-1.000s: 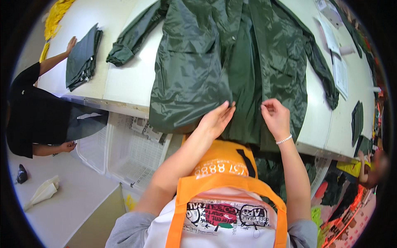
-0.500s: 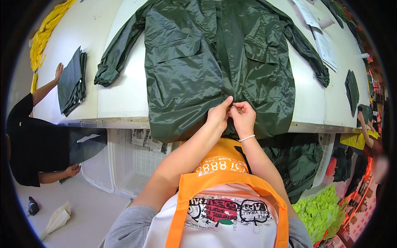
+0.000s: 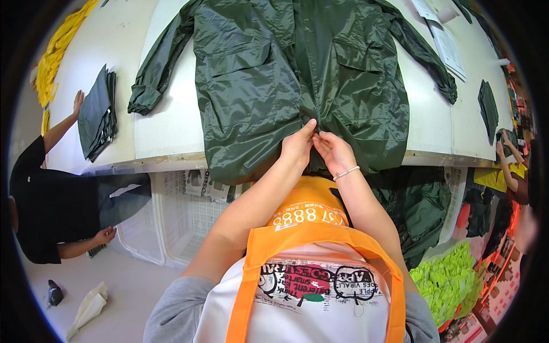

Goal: The person lays a green jacket flat on a table, smooths it out, and fastens the front buttons and collar. They then fold the sleeves inward and continue folding the jacket into a compact shape.

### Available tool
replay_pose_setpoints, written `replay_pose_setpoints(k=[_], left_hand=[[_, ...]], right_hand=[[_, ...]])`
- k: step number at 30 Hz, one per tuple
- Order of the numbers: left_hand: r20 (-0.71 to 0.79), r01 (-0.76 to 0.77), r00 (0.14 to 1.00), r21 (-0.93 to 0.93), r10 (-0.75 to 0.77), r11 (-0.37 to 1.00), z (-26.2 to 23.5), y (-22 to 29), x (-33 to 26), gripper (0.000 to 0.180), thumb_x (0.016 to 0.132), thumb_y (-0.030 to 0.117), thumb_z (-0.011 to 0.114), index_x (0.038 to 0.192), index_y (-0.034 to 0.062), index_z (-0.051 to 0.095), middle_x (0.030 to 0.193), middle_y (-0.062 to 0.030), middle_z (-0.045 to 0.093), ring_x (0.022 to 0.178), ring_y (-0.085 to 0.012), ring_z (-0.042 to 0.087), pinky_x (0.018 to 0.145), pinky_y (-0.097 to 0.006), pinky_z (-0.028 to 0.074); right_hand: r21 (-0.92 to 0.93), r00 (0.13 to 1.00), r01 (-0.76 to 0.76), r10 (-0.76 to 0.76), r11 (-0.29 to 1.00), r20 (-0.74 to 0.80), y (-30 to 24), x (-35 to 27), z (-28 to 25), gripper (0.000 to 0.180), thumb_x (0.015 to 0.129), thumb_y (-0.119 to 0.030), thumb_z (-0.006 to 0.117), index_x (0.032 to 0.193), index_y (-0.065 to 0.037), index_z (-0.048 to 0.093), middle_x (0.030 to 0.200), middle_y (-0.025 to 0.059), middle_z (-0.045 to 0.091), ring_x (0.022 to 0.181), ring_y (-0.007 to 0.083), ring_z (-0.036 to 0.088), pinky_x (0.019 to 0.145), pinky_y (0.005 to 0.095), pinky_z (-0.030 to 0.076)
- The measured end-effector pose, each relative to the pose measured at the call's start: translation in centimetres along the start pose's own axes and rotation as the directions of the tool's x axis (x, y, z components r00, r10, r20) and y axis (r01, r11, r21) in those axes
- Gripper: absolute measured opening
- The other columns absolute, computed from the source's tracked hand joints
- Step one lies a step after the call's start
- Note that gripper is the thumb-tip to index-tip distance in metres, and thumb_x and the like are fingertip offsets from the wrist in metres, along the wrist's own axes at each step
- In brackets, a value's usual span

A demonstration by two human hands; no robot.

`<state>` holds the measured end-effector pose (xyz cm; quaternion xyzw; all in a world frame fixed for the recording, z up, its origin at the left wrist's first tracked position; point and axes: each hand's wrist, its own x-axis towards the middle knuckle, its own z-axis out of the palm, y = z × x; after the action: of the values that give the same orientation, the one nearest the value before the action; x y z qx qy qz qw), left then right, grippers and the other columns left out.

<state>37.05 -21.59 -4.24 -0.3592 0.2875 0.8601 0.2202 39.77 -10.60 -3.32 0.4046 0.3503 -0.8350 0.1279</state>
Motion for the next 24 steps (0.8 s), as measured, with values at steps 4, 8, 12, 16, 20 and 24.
replay_pose_setpoints(k=[4,8,12,16,20,24], left_hand=[[-0.039,0.055,0.998,-0.037,-0.056,0.998,-0.3,0.8,-0.5,0.017,0.085,0.010,0.068,0.096,0.0003,0.059,0.096,-0.0098,0.060,0.095,-0.0211,0.056,0.089,-0.034,0.045],[-0.001,0.045,0.999,-0.075,-0.045,0.996,-0.6,0.6,-0.5,0.015,0.085,0.008,0.067,0.095,0.0003,0.059,0.093,-0.0092,0.060,0.093,-0.0211,0.057,0.088,-0.034,0.046],[-0.001,0.025,1.000,-0.064,-0.025,0.998,-0.7,0.4,-0.9,0.014,0.086,0.008,0.066,0.094,-0.0006,0.059,0.092,-0.0091,0.060,0.091,-0.0210,0.057,0.087,-0.033,0.046],[-0.015,0.019,1.000,-0.073,-0.020,0.997,-0.7,0.2,-0.8,0.013,0.085,0.006,0.066,0.093,-0.0013,0.059,0.091,-0.0087,0.060,0.090,-0.0205,0.057,0.085,-0.032,0.046],[-0.053,-0.042,0.998,0.038,0.044,0.998,-0.8,-0.1,-1.5,0.018,0.081,0.008,0.072,0.092,-0.0010,0.061,0.091,-0.0074,0.062,0.086,-0.0182,0.058,0.080,-0.030,0.047],[-0.106,-0.078,0.986,0.370,0.126,0.926,-0.6,1.0,-2.8,0.025,0.076,0.011,0.077,0.091,-0.0039,0.064,0.094,-0.0090,0.064,0.085,-0.0167,0.059,0.078,-0.029,0.046]], right_hand=[[-0.062,0.996,0.090,-0.089,0.994,0.026,-0.9,-1.8,1.0,0.008,0.083,-0.001,0.064,0.088,0.004,0.061,0.085,0.0110,0.067,0.073,0.0159,0.066,0.067,0.0237,0.056],[-0.110,0.992,0.126,-0.126,0.986,0.004,-0.7,-2.1,1.5,0.010,0.083,-0.001,0.064,0.090,0.004,0.060,0.085,0.0120,0.067,0.073,0.0156,0.066,0.067,0.0229,0.055],[-0.133,0.991,0.132,-0.133,0.982,-0.002,-0.5,-2.0,1.6,0.011,0.083,-0.001,0.065,0.091,0.005,0.060,0.086,0.0122,0.067,0.074,0.0157,0.066,0.068,0.0229,0.056],[-0.126,0.990,0.132,-0.137,0.983,-0.033,-0.3,-2.2,2.1,0.012,0.083,-0.002,0.066,0.092,0.004,0.060,0.087,0.0122,0.067,0.074,0.0164,0.066,0.068,0.0235,0.056],[-0.072,0.984,0.160,-0.164,0.985,-0.063,0.2,-2.1,2.5,0.010,0.083,-0.002,0.066,0.091,0.002,0.060,0.088,0.0111,0.066,0.077,0.0170,0.067,0.068,0.0241,0.056],[-0.359,0.979,0.199,-0.203,0.912,0.026,-1.0,-2.1,2.3,0.009,0.084,-0.003,0.064,0.089,0.002,0.059,0.084,0.0107,0.066,0.073,0.0164,0.066,0.066,0.0243,0.055]])
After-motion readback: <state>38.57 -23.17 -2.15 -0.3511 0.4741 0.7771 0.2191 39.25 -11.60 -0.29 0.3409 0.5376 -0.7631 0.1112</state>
